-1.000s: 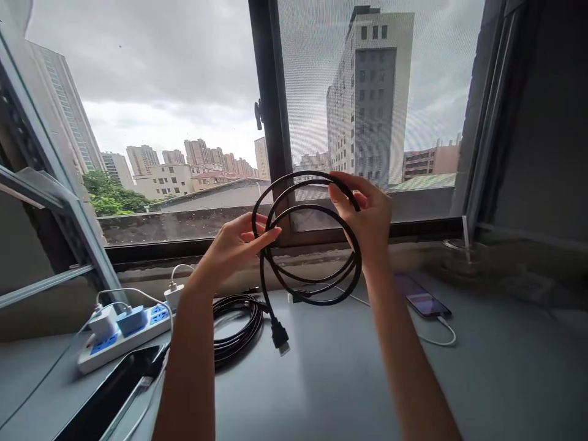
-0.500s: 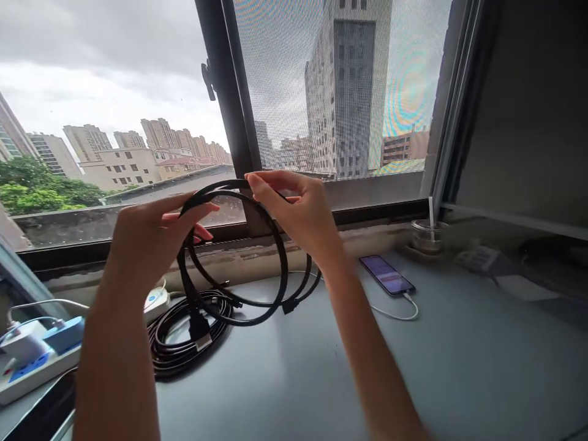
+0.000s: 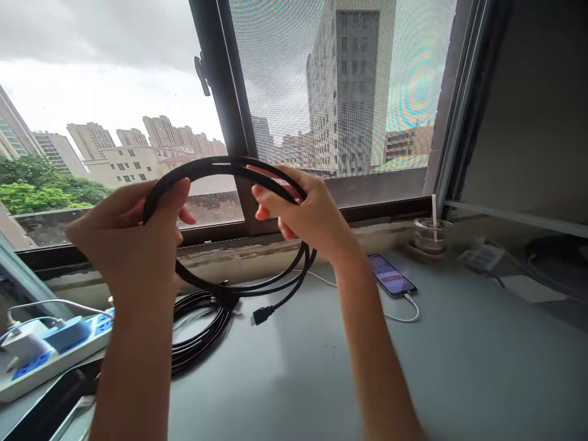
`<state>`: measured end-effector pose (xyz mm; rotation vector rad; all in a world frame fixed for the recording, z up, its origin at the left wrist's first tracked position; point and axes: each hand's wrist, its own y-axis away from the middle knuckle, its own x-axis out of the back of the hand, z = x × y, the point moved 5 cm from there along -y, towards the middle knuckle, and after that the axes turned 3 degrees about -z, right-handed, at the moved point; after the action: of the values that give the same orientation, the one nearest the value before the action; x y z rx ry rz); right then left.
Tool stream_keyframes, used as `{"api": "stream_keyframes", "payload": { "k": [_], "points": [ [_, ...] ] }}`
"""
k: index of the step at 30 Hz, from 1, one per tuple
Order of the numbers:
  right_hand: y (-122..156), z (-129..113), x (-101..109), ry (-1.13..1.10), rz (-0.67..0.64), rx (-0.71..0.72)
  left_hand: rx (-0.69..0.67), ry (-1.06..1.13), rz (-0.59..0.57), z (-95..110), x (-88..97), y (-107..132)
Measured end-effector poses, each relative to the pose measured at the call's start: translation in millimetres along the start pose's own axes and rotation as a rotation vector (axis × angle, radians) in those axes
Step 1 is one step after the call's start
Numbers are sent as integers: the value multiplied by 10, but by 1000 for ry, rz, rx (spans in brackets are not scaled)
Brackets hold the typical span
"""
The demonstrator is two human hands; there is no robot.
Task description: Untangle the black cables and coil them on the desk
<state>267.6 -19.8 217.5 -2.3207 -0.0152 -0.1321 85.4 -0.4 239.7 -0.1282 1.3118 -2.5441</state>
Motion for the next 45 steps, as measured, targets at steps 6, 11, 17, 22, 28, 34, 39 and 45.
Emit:
{"api": "stream_keyframes", "payload": {
  "k": [6,11,17,22,28,34,39,45],
  "points": [
    [11,-36,208,-98,353,11,273,147,-208,-228,-361,175],
    [112,-168,263,-154,576,74,555,403,-439,-399,-542,226],
    [-1,-25,85,-10,312,31,473,555,-225,-273,-240,81],
    [-24,54,30,-98,294,-2,416,507,-239,-250,-232,78],
    [91,-106,160,-280,363,0,474,72,-483,-558,-447,144],
    [176,-209,173,-171,553,69,622,-112,-856,-696,-599,343],
    [154,-316,-104,-13,296,116,706,234,-1310,-638,-893,697],
    [172,-405,-277,-5,71,336,527,390,-840,-521,-951,556]
  ]
}}
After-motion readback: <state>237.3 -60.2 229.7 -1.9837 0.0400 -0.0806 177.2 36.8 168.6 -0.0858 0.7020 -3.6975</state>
